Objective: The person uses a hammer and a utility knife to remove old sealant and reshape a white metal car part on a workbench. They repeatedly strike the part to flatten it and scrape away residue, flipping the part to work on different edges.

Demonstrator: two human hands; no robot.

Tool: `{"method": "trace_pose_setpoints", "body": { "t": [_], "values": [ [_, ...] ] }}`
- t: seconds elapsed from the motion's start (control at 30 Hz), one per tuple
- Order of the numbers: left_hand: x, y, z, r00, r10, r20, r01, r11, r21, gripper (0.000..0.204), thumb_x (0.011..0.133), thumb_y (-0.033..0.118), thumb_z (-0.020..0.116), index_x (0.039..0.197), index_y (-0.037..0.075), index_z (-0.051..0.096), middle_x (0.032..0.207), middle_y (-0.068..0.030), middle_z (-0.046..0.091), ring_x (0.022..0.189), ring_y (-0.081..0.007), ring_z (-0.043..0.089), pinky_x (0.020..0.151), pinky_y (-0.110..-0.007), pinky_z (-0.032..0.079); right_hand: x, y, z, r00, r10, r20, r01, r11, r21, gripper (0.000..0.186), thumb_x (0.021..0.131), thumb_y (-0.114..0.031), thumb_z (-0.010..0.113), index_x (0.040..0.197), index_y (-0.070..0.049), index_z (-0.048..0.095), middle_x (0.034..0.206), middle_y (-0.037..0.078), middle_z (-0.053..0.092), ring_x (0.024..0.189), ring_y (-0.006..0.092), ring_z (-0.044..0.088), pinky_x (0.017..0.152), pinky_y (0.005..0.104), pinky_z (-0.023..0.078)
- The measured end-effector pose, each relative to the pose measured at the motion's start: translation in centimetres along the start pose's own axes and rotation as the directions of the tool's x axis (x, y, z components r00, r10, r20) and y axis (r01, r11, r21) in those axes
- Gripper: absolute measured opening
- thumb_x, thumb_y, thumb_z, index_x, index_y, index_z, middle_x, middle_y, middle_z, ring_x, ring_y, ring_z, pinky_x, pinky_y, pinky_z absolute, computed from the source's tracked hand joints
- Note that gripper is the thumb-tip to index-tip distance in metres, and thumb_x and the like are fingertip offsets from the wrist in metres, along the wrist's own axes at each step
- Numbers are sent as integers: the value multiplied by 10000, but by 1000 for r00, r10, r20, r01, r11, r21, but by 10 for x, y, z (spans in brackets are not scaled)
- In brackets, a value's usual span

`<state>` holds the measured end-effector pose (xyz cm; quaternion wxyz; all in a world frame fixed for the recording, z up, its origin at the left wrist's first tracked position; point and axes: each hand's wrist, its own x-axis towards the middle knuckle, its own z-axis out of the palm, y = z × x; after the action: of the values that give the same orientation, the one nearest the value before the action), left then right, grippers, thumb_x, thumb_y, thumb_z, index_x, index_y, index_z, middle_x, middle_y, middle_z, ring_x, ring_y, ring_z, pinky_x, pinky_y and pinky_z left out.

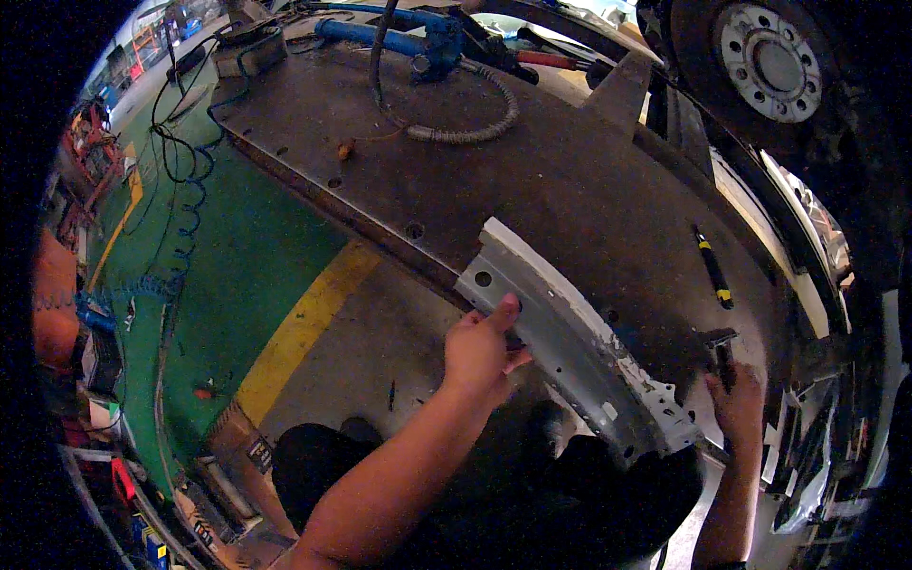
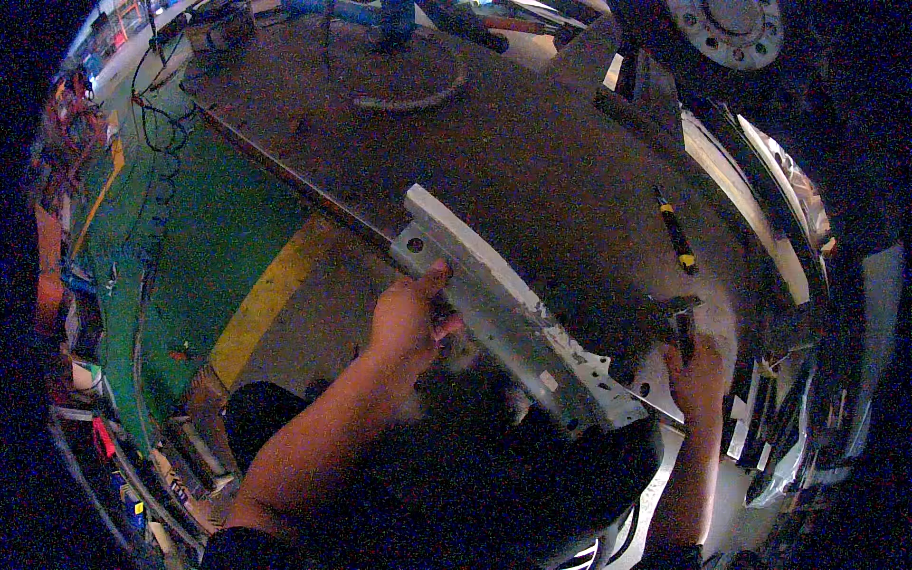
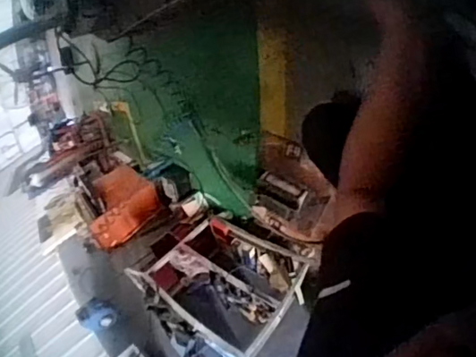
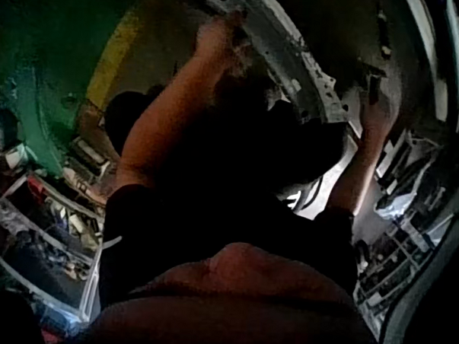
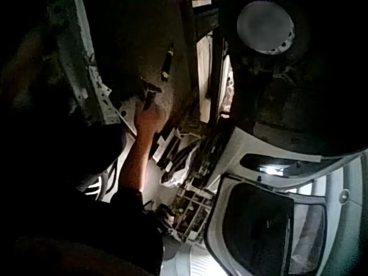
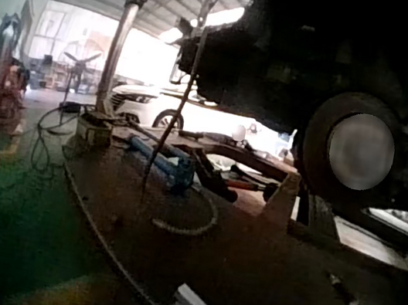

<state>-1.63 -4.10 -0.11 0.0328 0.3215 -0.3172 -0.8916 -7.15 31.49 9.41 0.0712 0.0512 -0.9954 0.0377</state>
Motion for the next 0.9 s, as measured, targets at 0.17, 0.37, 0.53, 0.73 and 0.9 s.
{"method": "trace_pose_setpoints", "body": {
  "t": [0.17, 0.37, 0.53, 0.73, 0.9],
  "values": [
    [2, 1, -3, 1000, 19, 11, -19, 999, 30, 256, 938, 280, 618, 1073, 65, 588, 944, -63, 668, 796, -189, 650, 542, -291, 544, -4, 7, 20, 975, 51, -218, -53, 999, -6, 339, 881, -198, 643, 1135, 24, 605, 1071, 203, 587, 1012, 383, 583, 895, 437, 463],
    [6, 1, -8, 998, 26, 60, -26, 1000, -7, 252, 899, 267, 685, 970, 48, 582, 878, -46, 631, 700, -158, 604, 575, -315, 524, 12, 46, 20, 978, 207, -15, -207, 967, -147, 298, 908, -219, 595, 1084, 22, 590, 1060, 251, 584, 1018, 432, 560, 866, 479, 453],
    [3, -4, -11, 1000, -3, 23, 4, 999, -54, 266, 879, 265, 716, 956, 41, 594, 859, -43, 621, 701, -163, 602, 568, -312, 524, 6, 78, 31, 994, -76, -81, 56, 973, -222, 278, 947, -258, 552, 954, 19, 524, 896, 253, 596, 869, 467, 574, 759, 497, 470],
    [-10, 2, -8, 998, 45, -49, -45, 999, 2, 298, 884, 297, 709, 998, 45, 600, 846, -65, 641, 673, -185, 598, 534, -329, 510, -45, -85, -70, 998, 25, 56, -61, 566, 822, 450, 903, -275, 660, 1214, -42, 432, 716, 73, 581, 518, 148, 563, 426, 290, 450],
    [-10, 1, 8, 998, 50, -29, -50, 999, 19, 277, 881, 264, 708, 998, 29, 618, 843, -74, 654, 657, -185, 602, 532, -326, 512, -85, -193, -80, 959, -159, 234, -79, 644, 761, 562, 897, -325, 659, 1328, -38, 443, 926, 142, 658, 738, 246, 665, 659, 372, 552]
  ]
}}
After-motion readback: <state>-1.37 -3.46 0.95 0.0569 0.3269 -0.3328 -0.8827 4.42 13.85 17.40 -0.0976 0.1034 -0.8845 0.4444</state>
